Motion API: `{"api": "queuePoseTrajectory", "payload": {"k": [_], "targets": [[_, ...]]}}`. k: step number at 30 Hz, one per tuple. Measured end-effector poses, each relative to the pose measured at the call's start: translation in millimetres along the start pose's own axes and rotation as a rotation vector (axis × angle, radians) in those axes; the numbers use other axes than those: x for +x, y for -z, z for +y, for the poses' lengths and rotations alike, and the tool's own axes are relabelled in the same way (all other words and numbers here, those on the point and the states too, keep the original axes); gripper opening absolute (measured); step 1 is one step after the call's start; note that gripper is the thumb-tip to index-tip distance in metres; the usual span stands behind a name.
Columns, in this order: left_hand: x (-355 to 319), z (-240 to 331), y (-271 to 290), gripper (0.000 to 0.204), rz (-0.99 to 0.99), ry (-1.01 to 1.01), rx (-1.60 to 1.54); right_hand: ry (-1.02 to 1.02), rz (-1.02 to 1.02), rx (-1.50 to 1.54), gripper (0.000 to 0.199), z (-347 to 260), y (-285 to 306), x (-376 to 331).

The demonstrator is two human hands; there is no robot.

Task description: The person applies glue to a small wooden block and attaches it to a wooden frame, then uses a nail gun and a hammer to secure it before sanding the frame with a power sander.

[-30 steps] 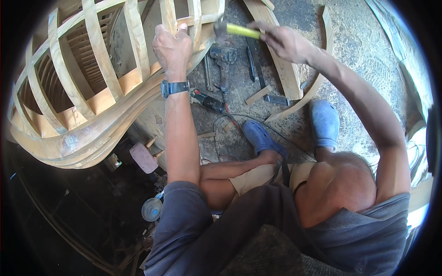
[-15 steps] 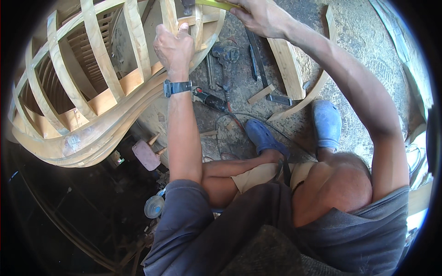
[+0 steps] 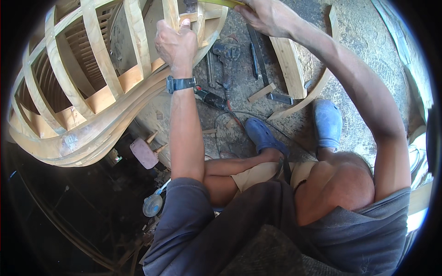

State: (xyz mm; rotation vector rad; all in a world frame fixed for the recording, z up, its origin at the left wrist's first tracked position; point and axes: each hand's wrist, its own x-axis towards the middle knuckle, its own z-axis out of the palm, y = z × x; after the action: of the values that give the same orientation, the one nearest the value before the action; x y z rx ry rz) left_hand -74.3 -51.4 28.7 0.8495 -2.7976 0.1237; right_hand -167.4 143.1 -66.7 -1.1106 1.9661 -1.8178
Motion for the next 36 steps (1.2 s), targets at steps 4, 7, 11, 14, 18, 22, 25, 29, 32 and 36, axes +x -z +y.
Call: {"api": "queuePoseTrajectory", "payload": {"k": [4,7,11,14,18,22,25,29,32,36], "targets": [[2,1,0,0.04,-0.014,0.001,-0.01,-0.034,-0.038,-0.004,0.048,0,6,-1],[2,-1,2,0.04,-0.018,-0.007,-0.017,-0.069,-0.082,-0.001,0.048,-7,13,2],[2,-3,3,0.04,-0.038,-0.007,-0.027,-0.195,-0.135,0.024,0.048,-26,24,6],[6,-6,4,0.04,-0.069,-0.061,-0.055,-0.015,-0.017,0.005,0.048,-10,11,7],[8,-14,6,0.04,-0.09,-0.104,-0.089,-0.029,-0.029,-0.032,0.047,-7,6,9],[9,-12,13,0.039,-0.152,-0.117,-0.164,0.029,-0.019,-0.016,0.044,-5,9,8],[7,-6,20,0.034,-0.162,-0.188,-0.161,-0.032,-0.057,-0.017,0.04,-12,13,11],[-3,-2,35,0.025,-0.129,-0.298,-0.13,0.054,-0.035,-0.104,0.038,-14,10,18],[42,-47,-11,0.016,-0.084,-0.591,-0.024,-0.173,-0.145,-0.08,0.04,-17,26,21],[52,-61,-27,0.019,0.032,-0.646,-0.277,-0.211,-0.221,0.349,0.044,15,28,34]]}}
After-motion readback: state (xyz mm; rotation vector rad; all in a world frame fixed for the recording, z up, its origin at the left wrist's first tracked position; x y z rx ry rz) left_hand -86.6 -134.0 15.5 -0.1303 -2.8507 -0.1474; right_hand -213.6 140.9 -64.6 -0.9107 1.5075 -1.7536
